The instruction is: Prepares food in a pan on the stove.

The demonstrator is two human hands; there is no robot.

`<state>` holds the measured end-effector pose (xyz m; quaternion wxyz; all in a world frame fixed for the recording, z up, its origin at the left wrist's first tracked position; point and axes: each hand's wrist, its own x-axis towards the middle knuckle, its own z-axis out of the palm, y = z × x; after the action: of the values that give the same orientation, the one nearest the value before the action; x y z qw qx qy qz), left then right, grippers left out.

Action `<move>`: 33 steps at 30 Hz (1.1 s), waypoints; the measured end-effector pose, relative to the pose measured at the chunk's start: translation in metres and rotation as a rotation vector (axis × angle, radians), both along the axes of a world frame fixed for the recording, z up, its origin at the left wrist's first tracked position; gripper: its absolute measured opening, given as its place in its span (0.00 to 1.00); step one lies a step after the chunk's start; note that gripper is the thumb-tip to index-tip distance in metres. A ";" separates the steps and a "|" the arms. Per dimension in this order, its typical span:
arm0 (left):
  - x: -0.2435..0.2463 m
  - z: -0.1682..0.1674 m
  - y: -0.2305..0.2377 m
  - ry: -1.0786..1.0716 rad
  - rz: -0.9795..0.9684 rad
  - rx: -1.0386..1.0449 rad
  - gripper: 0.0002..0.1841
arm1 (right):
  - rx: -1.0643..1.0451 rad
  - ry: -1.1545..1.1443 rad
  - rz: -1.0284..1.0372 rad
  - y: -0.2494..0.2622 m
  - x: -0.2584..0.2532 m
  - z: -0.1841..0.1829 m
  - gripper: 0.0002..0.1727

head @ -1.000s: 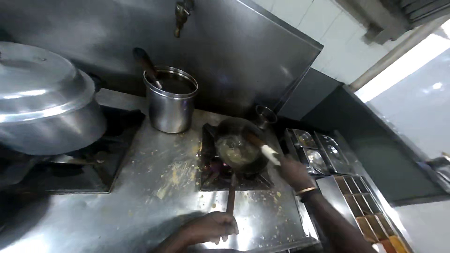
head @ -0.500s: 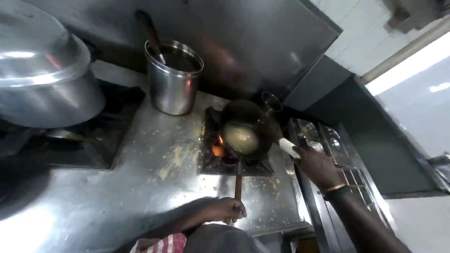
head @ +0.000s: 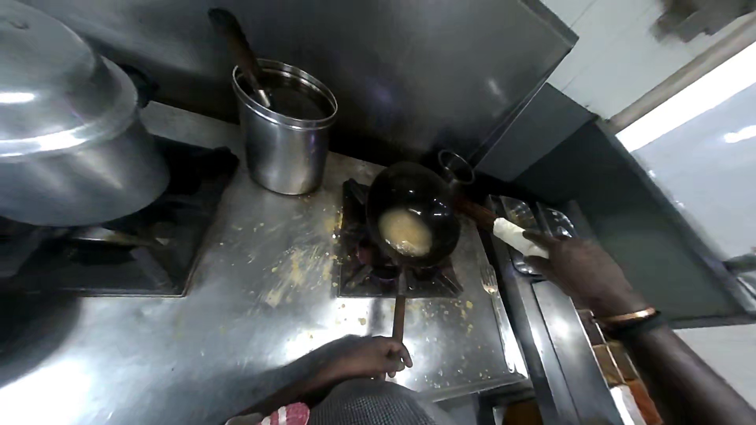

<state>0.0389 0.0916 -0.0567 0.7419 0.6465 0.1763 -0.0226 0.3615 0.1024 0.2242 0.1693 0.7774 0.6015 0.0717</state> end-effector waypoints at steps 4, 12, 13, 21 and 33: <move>-0.037 0.008 -0.001 -0.060 0.157 -0.088 0.13 | 0.045 0.127 0.065 0.008 -0.009 -0.025 0.27; -0.162 0.069 0.068 -0.001 0.983 0.123 0.17 | -0.267 0.218 0.050 -0.029 -0.059 -0.003 0.27; -0.165 0.071 0.084 -0.013 1.098 0.160 0.17 | -0.230 0.337 0.086 -0.028 -0.053 -0.005 0.27; -0.124 0.093 0.189 0.079 1.564 0.182 0.21 | -0.006 0.537 -0.051 0.004 0.008 -0.081 0.25; -0.111 0.093 0.185 0.148 1.604 0.208 0.22 | 0.055 0.977 -0.027 0.013 0.035 -0.124 0.26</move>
<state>-0.0721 0.2763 0.0358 0.4549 0.3860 0.6359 0.4896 0.3967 0.1152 0.1005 -0.1527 0.7320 0.5984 -0.2878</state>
